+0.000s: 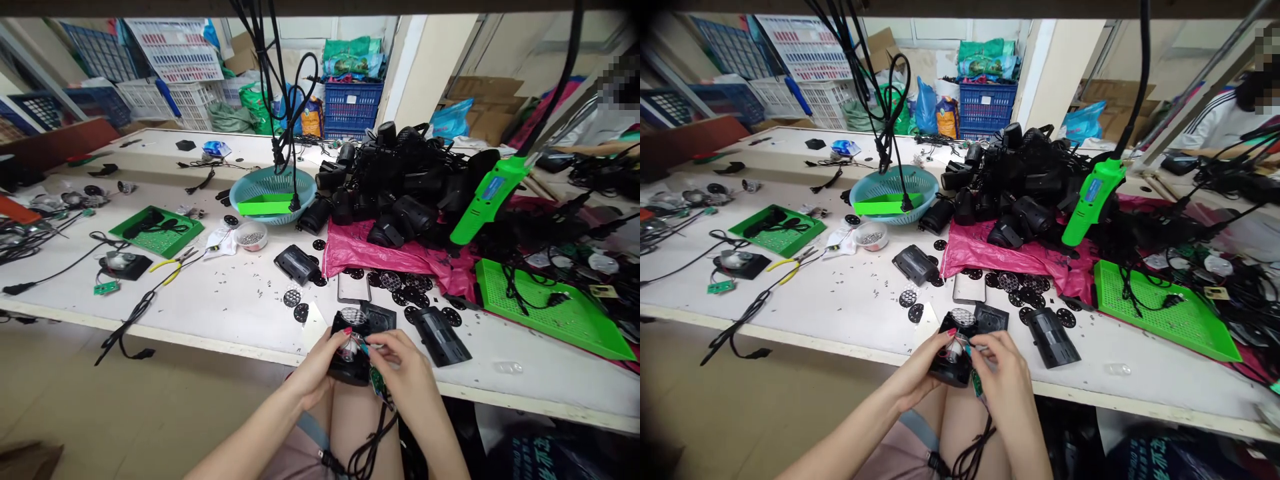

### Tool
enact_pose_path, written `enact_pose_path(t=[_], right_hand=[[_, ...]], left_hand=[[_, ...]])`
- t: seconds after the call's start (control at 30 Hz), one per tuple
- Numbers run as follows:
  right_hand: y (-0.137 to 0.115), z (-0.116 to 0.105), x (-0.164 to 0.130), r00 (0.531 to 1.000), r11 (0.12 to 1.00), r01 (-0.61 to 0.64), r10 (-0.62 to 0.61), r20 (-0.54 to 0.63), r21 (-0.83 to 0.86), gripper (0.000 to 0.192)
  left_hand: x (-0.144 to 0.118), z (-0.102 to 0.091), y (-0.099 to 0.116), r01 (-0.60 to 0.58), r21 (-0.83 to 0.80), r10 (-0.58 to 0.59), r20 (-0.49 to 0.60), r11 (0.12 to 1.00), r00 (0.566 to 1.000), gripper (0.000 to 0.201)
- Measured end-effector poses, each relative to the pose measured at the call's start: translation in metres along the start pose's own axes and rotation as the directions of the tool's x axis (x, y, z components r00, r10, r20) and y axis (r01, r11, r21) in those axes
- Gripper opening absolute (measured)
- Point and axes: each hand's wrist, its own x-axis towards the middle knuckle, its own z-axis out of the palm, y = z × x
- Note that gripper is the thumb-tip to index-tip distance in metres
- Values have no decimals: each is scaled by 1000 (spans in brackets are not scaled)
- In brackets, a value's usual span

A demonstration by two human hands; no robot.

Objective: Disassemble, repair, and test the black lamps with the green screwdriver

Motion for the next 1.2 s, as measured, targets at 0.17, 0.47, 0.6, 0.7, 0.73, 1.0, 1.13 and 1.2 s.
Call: enact_pose_path(t=[0.17,0.47,0.6,0.7,0.73,1.0,1.13,1.2], right_hand=[[6,-13,20,987,995,-28,13,162,93,15],[6,-18,26,972,997,-57,45,230,48,12],[4,-19,24,971,1000,-11,7,239,18,11],[4,-19,21,974,999,30,-25,226,-21,11],[4,-19,21,975,999,36,-28,220,-29,12],[4,-21,15,978,996,76,-65,198,-47,12],[4,-22,11,980,993,103,-92,177,-52,12],[3,-23,8,979,992,115,-103,177,-57,12]], left_hand=[[7,1,3,118,-17,-118,-5,993,993,32],[6,5,9,283,-117,-286,-12,952,958,45],[8,4,9,287,-160,-287,27,944,958,56],[9,3,7,288,-172,-289,23,942,957,56],[9,3,7,287,-172,-288,19,942,957,56],[6,5,6,255,-167,-258,-1,953,966,49],[3,7,3,191,-150,-197,-24,970,980,43],[2,7,2,152,-139,-155,-12,978,988,38]])
